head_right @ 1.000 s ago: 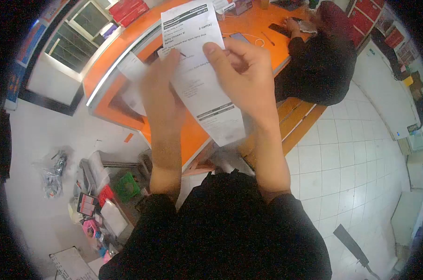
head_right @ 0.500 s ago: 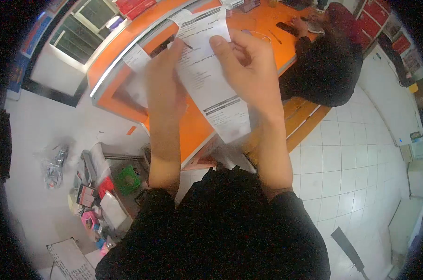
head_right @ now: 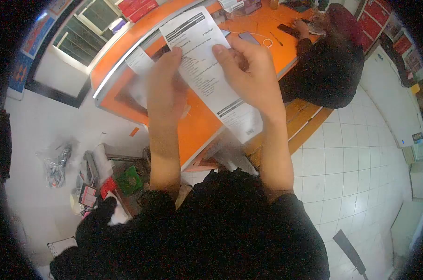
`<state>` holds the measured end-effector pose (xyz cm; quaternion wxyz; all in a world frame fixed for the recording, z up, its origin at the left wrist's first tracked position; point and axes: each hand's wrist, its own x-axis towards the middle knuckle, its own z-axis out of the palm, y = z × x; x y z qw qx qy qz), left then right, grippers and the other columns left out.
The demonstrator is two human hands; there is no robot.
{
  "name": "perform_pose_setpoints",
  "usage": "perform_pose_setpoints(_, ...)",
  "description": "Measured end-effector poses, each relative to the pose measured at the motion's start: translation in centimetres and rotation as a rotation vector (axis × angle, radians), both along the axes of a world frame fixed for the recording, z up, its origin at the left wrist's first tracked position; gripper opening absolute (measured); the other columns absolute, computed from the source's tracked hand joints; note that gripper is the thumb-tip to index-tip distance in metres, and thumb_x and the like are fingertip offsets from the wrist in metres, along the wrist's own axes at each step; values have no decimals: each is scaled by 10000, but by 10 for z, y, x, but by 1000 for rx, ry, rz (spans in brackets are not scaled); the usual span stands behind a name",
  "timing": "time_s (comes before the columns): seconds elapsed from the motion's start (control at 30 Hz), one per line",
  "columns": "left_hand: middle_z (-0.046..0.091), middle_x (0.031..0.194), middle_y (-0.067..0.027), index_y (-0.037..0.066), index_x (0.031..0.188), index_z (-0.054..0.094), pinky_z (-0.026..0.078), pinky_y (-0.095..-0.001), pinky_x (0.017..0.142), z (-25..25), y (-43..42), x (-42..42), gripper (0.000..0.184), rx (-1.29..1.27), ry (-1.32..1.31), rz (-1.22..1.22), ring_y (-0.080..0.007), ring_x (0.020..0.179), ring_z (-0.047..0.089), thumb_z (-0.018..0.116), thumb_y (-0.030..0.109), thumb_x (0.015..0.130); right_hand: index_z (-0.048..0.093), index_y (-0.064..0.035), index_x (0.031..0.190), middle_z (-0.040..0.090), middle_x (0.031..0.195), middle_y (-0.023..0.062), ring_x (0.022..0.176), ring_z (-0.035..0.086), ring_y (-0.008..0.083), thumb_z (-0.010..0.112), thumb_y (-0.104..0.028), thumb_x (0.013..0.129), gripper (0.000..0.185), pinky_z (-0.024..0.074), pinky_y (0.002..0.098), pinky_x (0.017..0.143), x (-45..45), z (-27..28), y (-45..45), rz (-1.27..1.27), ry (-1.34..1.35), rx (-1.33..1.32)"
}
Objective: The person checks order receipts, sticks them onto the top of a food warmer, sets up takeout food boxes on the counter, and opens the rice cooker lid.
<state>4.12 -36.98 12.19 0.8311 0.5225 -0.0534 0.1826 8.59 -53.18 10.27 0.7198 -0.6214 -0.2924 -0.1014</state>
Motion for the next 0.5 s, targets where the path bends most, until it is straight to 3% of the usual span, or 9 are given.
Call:
perform_pose_setpoints(0.17, 727, 976, -127, -52, 1046, 700, 588, -308, 686, -2, 0, -2, 221, -19, -23, -9, -154, 806, 685, 694, 138, 933, 676, 26, 929, 489, 604, -51, 537, 380, 22, 634, -150, 959, 183, 289, 243, 462, 0, 0, 0, -115, -42, -70)
perform_pose_setpoints(0.33, 724, 1021, -144, -67, 1094, 678, 587, -295, 741, -8, 1, 4, 218, -69, -40, -9, -165, 854, 691, 686, 71, 926, 671, 24, 905, 479, 576, -37, 530, 396, 23, 631, -165, 962, 201, 295, 243, 462, 1, -1, 1, -156, -91, -81)
perform_pose_setpoints(0.5, 720, 1037, -147, -63, 1137, 653, 578, -272, 714, -7, -2, 6, 242, -52, -47, 30, -156, 854, 689, 684, 35, 918, 664, 23, 886, 484, 572, -25, 523, 404, 26, 632, -165, 961, 205, 298, 246, 460, -2, -1, 2, -153, -56, -58)
